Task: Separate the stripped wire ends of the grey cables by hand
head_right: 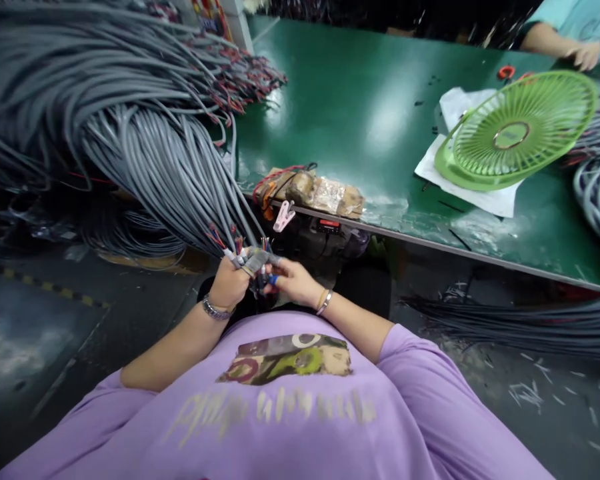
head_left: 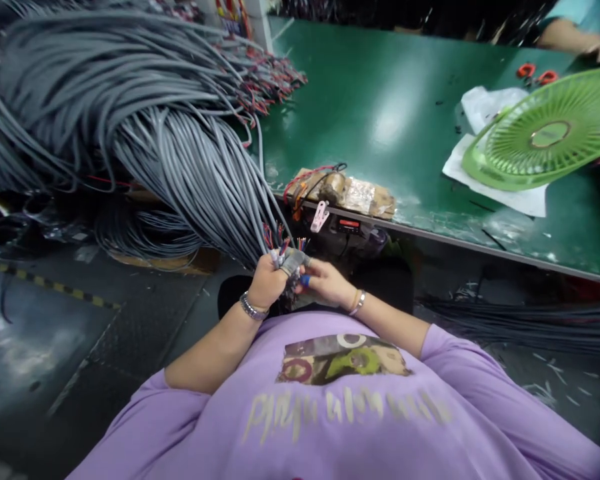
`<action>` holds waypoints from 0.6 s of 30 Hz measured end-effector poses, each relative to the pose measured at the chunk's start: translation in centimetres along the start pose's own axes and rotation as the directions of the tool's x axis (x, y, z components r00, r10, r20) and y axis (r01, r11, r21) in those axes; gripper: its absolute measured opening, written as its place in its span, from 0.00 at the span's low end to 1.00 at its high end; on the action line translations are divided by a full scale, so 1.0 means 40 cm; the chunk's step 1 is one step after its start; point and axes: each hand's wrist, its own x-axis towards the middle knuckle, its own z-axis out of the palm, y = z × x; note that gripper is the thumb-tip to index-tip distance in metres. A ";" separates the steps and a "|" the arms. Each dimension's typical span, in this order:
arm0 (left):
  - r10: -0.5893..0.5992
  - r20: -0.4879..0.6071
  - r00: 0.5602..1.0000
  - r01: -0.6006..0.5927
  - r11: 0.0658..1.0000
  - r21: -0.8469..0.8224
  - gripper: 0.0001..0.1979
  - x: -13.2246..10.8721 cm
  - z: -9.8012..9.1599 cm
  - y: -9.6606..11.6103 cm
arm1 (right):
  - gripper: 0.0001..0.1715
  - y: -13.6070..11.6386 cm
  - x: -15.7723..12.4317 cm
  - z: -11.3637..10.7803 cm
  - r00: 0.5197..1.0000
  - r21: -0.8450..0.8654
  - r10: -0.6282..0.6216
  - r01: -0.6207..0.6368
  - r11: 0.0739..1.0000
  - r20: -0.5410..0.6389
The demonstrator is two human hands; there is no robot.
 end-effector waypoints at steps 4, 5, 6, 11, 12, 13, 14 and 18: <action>0.010 0.060 0.998 -0.016 0.995 0.096 0.15 -0.007 -0.010 0.002 | 0.23 -0.036 -0.012 -0.016 0.981 0.051 -0.053 0.064 0.997 -0.186; 0.013 0.076 0.997 -0.022 0.994 0.111 0.14 -0.007 -0.011 0.004 | 0.22 -0.047 -0.013 -0.014 0.978 0.022 -0.067 0.073 0.997 -0.195; 0.014 0.091 0.996 -0.025 0.992 0.120 0.14 -0.006 -0.012 0.006 | 0.23 -0.057 -0.013 -0.011 0.979 0.000 -0.069 0.071 0.998 -0.192; -0.027 0.161 0.987 0.002 0.988 0.154 0.15 -0.003 -0.016 0.009 | 0.27 -0.077 -0.010 0.010 0.969 0.048 -0.024 0.037 0.998 -0.247; -0.037 0.177 0.984 0.006 0.985 0.170 0.15 -0.003 -0.017 0.008 | 0.27 -0.077 -0.009 0.012 0.965 0.058 -0.020 0.037 0.998 -0.263; -0.041 0.193 0.980 0.005 0.983 0.182 0.15 -0.004 -0.019 0.007 | 0.27 -0.077 -0.008 0.013 0.961 0.065 -0.021 0.041 0.997 -0.276; -0.041 0.210 0.977 0.001 0.982 0.188 0.14 -0.005 -0.020 0.006 | 0.27 -0.077 -0.007 0.013 0.958 0.071 -0.023 0.045 0.996 -0.287; -0.020 0.204 0.979 -0.020 0.981 0.194 0.13 -0.013 -0.023 0.005 | 0.27 -0.076 0.004 0.014 0.942 0.110 -0.027 0.067 0.992 -0.336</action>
